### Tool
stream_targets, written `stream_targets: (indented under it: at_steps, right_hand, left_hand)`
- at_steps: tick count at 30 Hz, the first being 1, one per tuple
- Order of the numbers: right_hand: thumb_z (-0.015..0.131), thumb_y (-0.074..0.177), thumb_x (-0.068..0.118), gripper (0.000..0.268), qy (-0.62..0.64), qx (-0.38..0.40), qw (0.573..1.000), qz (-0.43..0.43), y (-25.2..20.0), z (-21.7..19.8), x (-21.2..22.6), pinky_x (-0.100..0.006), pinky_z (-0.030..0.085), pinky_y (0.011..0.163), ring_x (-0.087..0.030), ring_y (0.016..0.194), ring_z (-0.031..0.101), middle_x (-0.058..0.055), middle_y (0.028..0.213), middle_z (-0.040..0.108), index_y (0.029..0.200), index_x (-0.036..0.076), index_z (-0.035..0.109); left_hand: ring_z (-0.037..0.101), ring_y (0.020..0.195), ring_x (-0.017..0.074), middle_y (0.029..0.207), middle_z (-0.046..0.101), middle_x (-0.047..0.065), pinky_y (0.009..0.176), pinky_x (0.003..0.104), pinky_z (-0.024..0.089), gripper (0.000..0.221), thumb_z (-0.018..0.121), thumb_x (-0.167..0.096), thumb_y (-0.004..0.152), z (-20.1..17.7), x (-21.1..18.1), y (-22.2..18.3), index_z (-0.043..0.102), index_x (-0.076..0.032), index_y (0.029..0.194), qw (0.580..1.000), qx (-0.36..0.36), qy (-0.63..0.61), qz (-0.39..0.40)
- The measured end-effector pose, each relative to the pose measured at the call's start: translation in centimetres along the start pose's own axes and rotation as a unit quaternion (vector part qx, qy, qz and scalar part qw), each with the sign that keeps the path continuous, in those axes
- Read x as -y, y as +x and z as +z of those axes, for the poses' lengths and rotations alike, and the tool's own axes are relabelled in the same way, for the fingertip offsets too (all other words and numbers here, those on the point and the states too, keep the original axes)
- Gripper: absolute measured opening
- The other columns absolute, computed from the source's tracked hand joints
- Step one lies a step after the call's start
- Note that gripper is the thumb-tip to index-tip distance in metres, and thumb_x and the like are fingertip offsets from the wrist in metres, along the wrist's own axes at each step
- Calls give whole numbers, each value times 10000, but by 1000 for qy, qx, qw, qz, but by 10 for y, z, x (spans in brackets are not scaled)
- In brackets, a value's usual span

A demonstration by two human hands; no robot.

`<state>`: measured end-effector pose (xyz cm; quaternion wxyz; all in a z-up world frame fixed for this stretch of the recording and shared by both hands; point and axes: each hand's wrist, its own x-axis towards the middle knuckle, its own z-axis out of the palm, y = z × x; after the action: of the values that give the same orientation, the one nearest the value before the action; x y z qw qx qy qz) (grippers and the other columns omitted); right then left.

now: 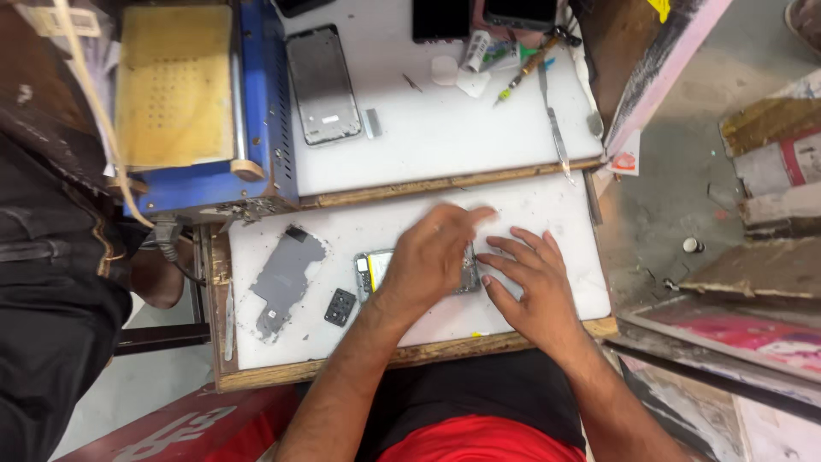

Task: The person applies adhesive to the internal frame of a disassembled smartphone, places a metal bracket, and wipes the surface with a cloth. They then apply adhesive to the back cover and attach it to the phone body.

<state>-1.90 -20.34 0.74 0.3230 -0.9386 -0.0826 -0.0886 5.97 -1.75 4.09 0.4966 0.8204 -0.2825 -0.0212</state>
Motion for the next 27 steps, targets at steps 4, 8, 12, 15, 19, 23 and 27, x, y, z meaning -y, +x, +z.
stream_targets:
  at_steps: [4, 8, 12, 15, 19, 23, 27]
  right_hand:
    - [759, 837, 181, 306, -4, -2, 1000, -7, -1, 0, 2, -619, 266, 1171, -349, 1374, 493, -50, 1313, 681, 1141, 148, 760]
    - [756, 852, 185, 291, -2, -9, 1000, -10, 2, 2, 3, -614, 276, 1183, -336, 1375, 508, -41, 1305, 687, 1142, 161, 764]
    - [748, 854, 168, 300, 0, -7, 1000, -17, -2, 1, 2, -615, 279, 1186, -335, 1373, 508, -47, 1330, 684, 1154, 150, 755]
    - [755, 845, 170, 290, -10, 1, 1000, -7, -1, 2, 2, -611, 285, 1181, -331, 1375, 508, -41, 1308, 686, 1135, 160, 764]
    - [757, 849, 173, 295, -20, -8, 1000, -14, -3, 5, 2, -623, 272, 1197, -334, 1389, 497, -50, 1320, 672, 1142, 142, 757]
    - [758, 857, 165, 297, -19, -2, 1000, -15, -3, 6, 0, -626, 260, 1205, -333, 1397, 491, -51, 1333, 668, 1153, 139, 759]
    - [748, 865, 153, 289, -12, -4, 1000, -14, -4, 7, 1, -596, 271, 1230, -326, 1406, 494, -33, 1338, 676, 1154, 137, 751]
  left_hand:
    - [615, 1161, 370, 1252, 627, 193, 987, 467, 534, 516, 695, 24, 911, 3, 0, -3, 547, -119, 1384, 989, -54, -15, 139]
    - [691, 997, 272, 1130, 669, 122, 880, 400, 598, 532, 633, 76, 929, 4, 7, -7, 600, -179, 1395, 997, -52, 5, 51]
    - [661, 1015, 300, 1084, 641, 106, 877, 416, 566, 519, 696, 22, 915, 6, 8, -6, 590, -182, 1381, 989, -75, 78, 103]
    - [686, 1034, 267, 1105, 653, 67, 875, 376, 595, 549, 653, 39, 909, 4, 5, -4, 595, -212, 1394, 994, -46, 36, 97]
    - [656, 1040, 335, 1123, 599, 136, 855, 416, 575, 473, 742, -93, 863, 6, 2, -5, 600, -205, 1299, 978, -115, 88, 153]
    - [712, 981, 240, 1097, 628, 35, 830, 347, 622, 535, 647, 8, 940, 9, 8, -10, 601, -264, 1399, 996, -41, 50, 62]
    - [689, 961, 235, 1077, 605, 33, 799, 350, 607, 562, 687, -6, 926, 11, 13, -13, 584, -278, 1406, 987, -89, 81, 108]
